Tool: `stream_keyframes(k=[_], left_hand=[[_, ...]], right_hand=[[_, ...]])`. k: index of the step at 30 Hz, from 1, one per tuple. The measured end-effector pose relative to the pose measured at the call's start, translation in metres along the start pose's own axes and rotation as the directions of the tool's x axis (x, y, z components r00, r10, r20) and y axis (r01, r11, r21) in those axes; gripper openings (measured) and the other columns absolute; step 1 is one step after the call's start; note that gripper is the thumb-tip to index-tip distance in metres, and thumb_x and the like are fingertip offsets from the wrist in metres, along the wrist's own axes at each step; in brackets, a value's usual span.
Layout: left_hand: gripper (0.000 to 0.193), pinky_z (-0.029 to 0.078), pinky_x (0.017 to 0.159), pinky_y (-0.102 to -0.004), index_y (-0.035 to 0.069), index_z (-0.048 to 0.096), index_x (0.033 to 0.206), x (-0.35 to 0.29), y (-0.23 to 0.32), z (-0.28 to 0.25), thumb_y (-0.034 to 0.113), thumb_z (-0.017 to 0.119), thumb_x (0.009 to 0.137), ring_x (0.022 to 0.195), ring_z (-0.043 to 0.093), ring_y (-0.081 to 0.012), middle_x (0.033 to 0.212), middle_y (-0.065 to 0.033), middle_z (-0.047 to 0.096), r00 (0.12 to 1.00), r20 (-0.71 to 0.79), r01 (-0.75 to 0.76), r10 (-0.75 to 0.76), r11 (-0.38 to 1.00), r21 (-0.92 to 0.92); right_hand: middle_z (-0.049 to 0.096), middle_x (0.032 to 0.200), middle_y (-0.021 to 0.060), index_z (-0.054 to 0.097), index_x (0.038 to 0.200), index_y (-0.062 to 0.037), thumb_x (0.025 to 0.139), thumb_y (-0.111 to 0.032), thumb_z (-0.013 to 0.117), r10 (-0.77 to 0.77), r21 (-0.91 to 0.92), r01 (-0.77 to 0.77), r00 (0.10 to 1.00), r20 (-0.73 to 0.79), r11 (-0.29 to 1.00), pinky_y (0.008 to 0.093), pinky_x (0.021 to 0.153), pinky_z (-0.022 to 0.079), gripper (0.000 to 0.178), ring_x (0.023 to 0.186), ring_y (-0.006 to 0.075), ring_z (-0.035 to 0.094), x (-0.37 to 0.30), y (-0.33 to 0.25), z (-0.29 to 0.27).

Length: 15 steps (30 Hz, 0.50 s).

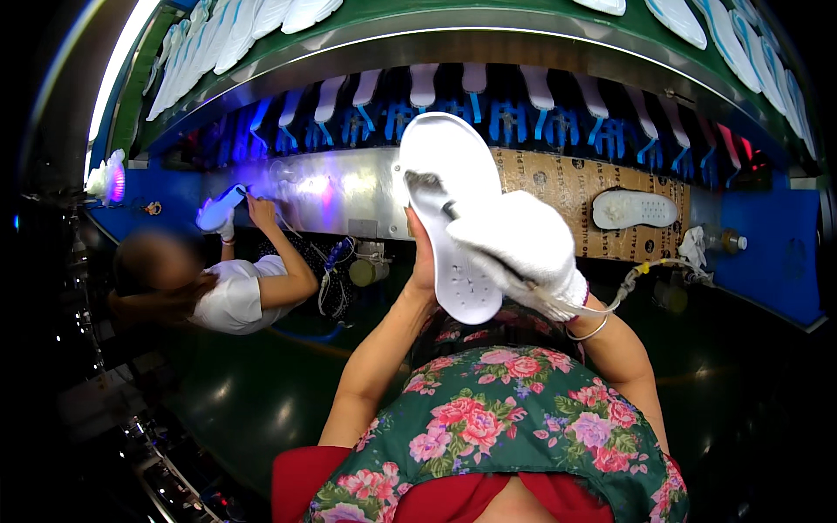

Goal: The person applies a dark liquid adhesive to the interior surface of white shoe soles using a brush, then places the soles onto a moving conveyor belt.

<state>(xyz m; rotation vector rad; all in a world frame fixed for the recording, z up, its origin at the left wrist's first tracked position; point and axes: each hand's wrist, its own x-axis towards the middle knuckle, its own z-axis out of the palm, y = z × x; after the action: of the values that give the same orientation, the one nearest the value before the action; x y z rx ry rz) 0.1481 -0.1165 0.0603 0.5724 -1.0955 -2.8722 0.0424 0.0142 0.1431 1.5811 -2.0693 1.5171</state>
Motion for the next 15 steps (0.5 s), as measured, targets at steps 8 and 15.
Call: stream_keyframes(k=[8,15], left_hand=[[0.096,0.043,0.106,-0.0448,0.015,0.026,0.15,0.014,-0.007,-0.035,0.084,0.022,0.084,0.13,0.046,-0.0274,0.146,-0.0106,0.04,0.994,0.062,-0.063,0.085,0.954,-0.293],[0.114,0.057,0.078,-0.0464,0.006,0.035,0.142,0.021,0.016,-0.029,0.095,0.028,0.071,0.095,0.064,-0.035,0.108,-0.0291,0.059,0.968,0.205,-0.048,0.146,0.907,-0.418]], right_hand=[[0.072,0.095,0.0091,0.074,0.098,-0.0073,0.073,-0.007,0.077,0.037,0.067,-0.036,0.999,-0.014,0.997,0.0344,0.075,0.054,0.026,0.084,0.0265,0.069,0.001,-0.003,-0.003],[0.073,0.099,0.0095,0.073,0.102,-0.0097,0.074,-0.007,0.077,0.081,0.228,-0.088,0.996,0.041,0.97,0.0331,0.073,0.055,0.029,0.086,0.0245,0.07,-0.005,-0.006,0.003]])
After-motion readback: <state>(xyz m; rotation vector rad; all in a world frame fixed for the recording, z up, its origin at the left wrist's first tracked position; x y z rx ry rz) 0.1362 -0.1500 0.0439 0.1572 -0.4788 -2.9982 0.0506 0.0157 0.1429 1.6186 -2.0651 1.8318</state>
